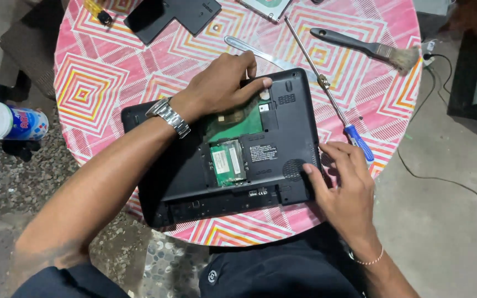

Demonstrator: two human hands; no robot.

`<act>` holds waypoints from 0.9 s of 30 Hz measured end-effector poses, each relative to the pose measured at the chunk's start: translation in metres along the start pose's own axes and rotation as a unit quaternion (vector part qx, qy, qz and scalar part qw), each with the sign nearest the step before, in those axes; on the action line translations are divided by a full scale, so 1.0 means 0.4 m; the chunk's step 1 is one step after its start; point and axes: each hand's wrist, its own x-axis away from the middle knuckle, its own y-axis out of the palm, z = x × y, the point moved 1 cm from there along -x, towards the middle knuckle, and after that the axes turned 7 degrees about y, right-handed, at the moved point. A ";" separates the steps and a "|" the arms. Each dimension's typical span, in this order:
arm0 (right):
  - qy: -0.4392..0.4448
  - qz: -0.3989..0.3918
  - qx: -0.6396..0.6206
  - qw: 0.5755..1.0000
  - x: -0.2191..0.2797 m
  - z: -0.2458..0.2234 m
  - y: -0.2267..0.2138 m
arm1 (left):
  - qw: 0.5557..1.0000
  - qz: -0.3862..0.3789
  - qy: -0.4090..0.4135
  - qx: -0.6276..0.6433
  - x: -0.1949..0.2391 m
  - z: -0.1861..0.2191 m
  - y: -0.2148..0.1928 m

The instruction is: The person removes the back cover of a laptop and uses a screwdriver to unscrew and remove the hard drive. They then insert a new hard drive into the bay, secure it with screws, and place the back cover back onto the laptop.

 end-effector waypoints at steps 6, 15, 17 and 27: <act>0.056 -0.031 0.028 0.998 0.065 0.017 0.025 | 0.997 0.072 -0.009 0.024 -0.004 -0.052 0.034; 0.044 -0.017 0.028 0.999 0.071 0.038 0.039 | 0.997 0.002 -0.063 0.042 -0.022 -0.079 0.040; 0.040 -0.010 0.027 0.999 0.074 0.038 0.041 | 0.997 -0.003 -0.053 0.049 -0.021 -0.081 0.044; 0.026 -0.015 0.004 1.000 0.098 0.039 0.030 | 0.988 0.009 -0.152 -0.004 0.028 -0.009 0.054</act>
